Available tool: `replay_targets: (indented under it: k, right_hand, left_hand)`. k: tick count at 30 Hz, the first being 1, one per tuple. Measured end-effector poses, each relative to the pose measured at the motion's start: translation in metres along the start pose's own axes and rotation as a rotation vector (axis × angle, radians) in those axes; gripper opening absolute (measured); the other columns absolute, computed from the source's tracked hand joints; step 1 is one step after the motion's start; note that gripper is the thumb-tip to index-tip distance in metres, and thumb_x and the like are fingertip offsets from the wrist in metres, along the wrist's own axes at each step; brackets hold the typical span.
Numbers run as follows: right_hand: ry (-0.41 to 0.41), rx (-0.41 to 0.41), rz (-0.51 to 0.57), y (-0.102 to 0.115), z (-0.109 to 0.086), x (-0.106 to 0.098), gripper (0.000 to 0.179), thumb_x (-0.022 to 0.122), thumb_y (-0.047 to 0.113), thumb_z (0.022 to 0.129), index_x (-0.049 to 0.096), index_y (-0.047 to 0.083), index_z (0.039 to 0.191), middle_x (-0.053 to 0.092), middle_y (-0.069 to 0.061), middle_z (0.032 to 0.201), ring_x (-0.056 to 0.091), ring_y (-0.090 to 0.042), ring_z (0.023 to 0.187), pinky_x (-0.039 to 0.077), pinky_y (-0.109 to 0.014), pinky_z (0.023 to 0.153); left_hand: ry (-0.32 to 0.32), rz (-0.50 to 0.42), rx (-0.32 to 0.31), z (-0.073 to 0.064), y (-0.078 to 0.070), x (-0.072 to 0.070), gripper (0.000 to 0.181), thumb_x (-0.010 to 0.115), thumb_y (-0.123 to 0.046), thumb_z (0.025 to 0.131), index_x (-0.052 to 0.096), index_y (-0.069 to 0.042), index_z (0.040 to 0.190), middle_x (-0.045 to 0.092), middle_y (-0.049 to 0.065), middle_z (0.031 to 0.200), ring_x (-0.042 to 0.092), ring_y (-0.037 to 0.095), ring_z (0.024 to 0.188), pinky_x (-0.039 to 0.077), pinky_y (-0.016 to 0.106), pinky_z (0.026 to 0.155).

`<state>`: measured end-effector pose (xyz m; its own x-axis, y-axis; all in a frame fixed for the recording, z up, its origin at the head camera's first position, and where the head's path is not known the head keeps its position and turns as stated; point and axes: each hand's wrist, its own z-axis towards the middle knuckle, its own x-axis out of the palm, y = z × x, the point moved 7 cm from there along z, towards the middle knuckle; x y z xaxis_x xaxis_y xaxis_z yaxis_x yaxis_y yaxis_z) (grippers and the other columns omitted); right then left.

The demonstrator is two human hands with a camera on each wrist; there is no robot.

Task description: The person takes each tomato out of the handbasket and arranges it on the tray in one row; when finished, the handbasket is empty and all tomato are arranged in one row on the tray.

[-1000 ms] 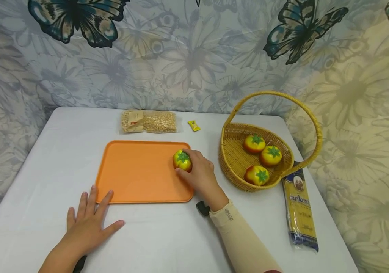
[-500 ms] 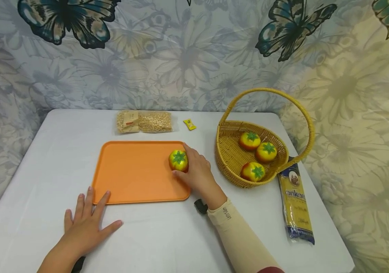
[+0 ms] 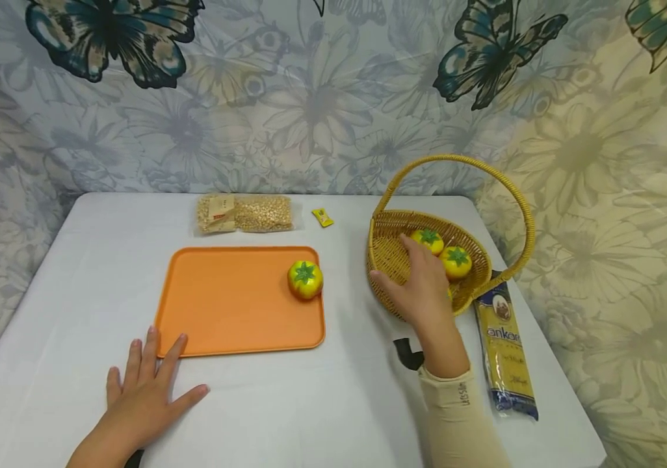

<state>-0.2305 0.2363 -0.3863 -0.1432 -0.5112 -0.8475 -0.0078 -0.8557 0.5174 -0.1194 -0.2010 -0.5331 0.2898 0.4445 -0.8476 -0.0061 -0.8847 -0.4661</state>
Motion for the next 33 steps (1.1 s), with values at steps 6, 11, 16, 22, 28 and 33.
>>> replay_targets:
  k: [6,11,16,22,28,33]
  right_hand:
    - [0.167,0.178,-0.128,-0.054,0.005,-0.033,0.099,0.076,0.048,0.096,0.027,-0.006,0.163,0.030,-0.040,0.160,0.030,-0.065,0.143,0.028,-0.076,0.112]
    - [0.315,0.276,-0.183,-0.068,0.002,-0.028,0.098,0.081,0.047,0.092,0.035,-0.013,0.156,0.038,-0.043,0.151,0.043,-0.061,0.133,0.039,-0.072,0.106]
    - [0.326,0.324,-0.208,-0.074,-0.002,-0.018,0.088,0.085,0.045,0.088,0.050,-0.013,0.143,0.056,-0.040,0.135,0.058,-0.050,0.116,0.050,-0.063,0.095]
    - [0.286,0.308,-0.188,-0.072,0.001,-0.012,0.085,0.080,0.044,0.092,0.048,-0.007,0.151,0.054,-0.038,0.141,0.057,-0.050,0.120,0.048,-0.062,0.097]
    - [0.277,0.325,-0.156,-0.079,0.006,-0.001,0.092,0.075,0.051,0.096,0.039,-0.008,0.157,0.033,-0.041,0.154,0.045,-0.059,0.133,0.043,-0.067,0.106]
    - [0.239,0.337,-0.089,-0.086,0.009,0.006,0.095,0.078,0.051,0.094,0.038,-0.007,0.157,0.036,-0.039,0.155,0.047,-0.055,0.133,0.043,-0.065,0.108]
  left_hand:
    - [0.012,0.001,-0.013,-0.003,0.000,-0.001,0.113,0.057,-0.081,0.092,0.012,-0.012,0.170,-0.031,0.026,0.168,-0.026,0.059,0.150,-0.022,0.083,0.103]
    - [0.001,0.007,-0.013,-0.006,0.001,-0.003,0.112,0.057,-0.079,0.094,0.010,-0.013,0.171,-0.032,0.025,0.168,-0.026,0.058,0.150,-0.022,0.083,0.103]
    - [-0.004,0.000,-0.006,-0.005,0.002,-0.002,0.111,0.058,-0.078,0.094,0.009,-0.014,0.171,-0.031,0.025,0.168,-0.027,0.057,0.151,-0.022,0.083,0.104]
    - [-0.002,-0.004,-0.003,-0.003,0.002,-0.001,0.111,0.058,-0.078,0.094,0.007,-0.015,0.171,-0.032,0.024,0.168,-0.028,0.056,0.151,-0.023,0.082,0.103]
    - [0.002,-0.021,0.004,-0.002,0.002,-0.001,0.111,0.059,-0.077,0.094,0.009,-0.014,0.171,-0.033,0.024,0.168,-0.029,0.055,0.150,-0.026,0.081,0.103]
    - [0.007,-0.031,0.009,0.000,0.001,0.000,0.111,0.059,-0.077,0.094,0.009,-0.015,0.171,-0.033,0.023,0.168,-0.030,0.055,0.150,-0.026,0.080,0.102]
